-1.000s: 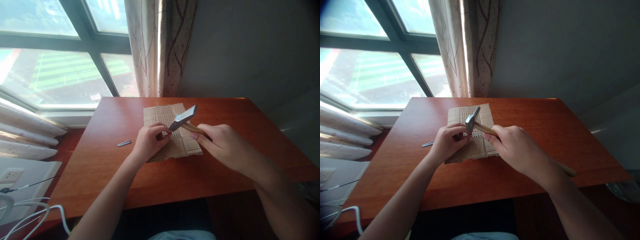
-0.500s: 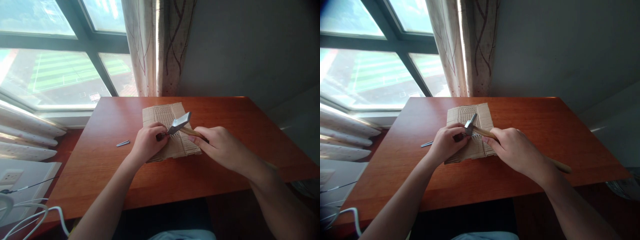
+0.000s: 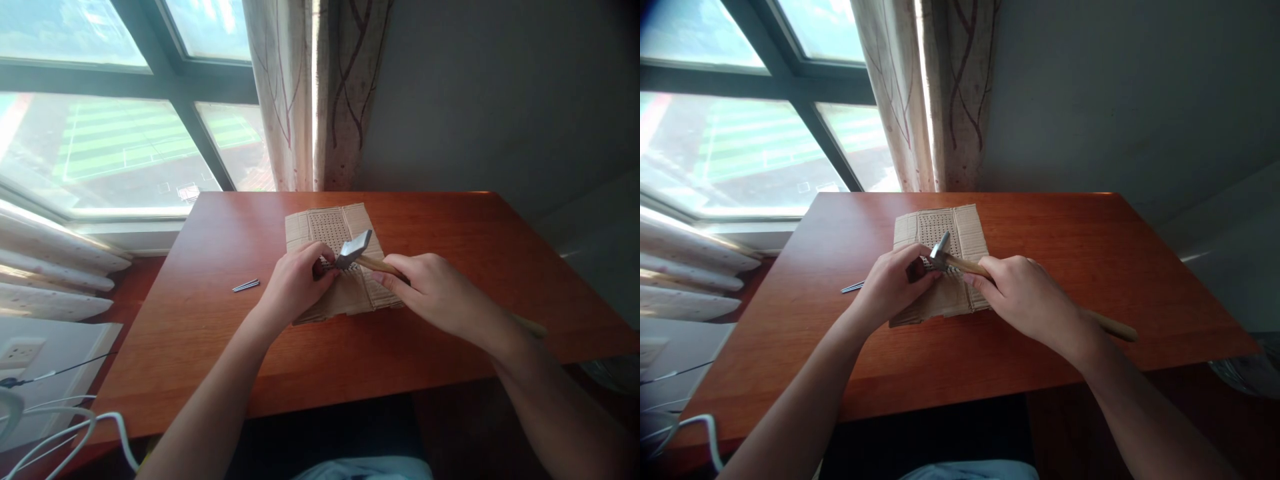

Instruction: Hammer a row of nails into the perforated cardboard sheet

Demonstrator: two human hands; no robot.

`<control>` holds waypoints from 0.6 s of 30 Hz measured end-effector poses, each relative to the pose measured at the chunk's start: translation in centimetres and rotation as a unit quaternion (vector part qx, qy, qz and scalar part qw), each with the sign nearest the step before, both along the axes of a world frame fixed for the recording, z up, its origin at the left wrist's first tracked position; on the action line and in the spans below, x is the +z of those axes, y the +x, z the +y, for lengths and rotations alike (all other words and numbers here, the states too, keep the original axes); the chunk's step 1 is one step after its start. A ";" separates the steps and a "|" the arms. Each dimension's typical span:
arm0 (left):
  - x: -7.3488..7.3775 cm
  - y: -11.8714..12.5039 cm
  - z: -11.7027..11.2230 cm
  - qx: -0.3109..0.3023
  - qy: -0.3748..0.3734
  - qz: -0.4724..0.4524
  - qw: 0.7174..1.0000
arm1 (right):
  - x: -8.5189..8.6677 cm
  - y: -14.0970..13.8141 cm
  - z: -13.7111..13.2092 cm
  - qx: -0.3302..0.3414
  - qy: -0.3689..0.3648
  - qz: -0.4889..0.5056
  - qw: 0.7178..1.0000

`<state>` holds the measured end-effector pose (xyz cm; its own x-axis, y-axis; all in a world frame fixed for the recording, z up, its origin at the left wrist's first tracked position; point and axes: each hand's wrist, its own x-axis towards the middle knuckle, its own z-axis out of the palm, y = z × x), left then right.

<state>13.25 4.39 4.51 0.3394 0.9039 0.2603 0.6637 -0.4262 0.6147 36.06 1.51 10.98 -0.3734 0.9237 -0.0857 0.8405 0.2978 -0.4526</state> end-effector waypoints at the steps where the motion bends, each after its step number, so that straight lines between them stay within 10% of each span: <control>1: 0.0 0.0 -0.1 0.007 -0.004 0.002 1.000 | 0.0 0.0 0.0 0.003 0.003 -0.005 1.000; 12: 0.2 0.0 -0.1 0.012 -0.012 0.002 1.000 | 0.2 0.0 -0.3 -0.007 0.021 0.002 1.000; 18: 0.3 0.0 -0.1 0.003 -0.006 0.003 1.000 | -0.4 1.4 0.2 -0.109 0.158 0.198 0.961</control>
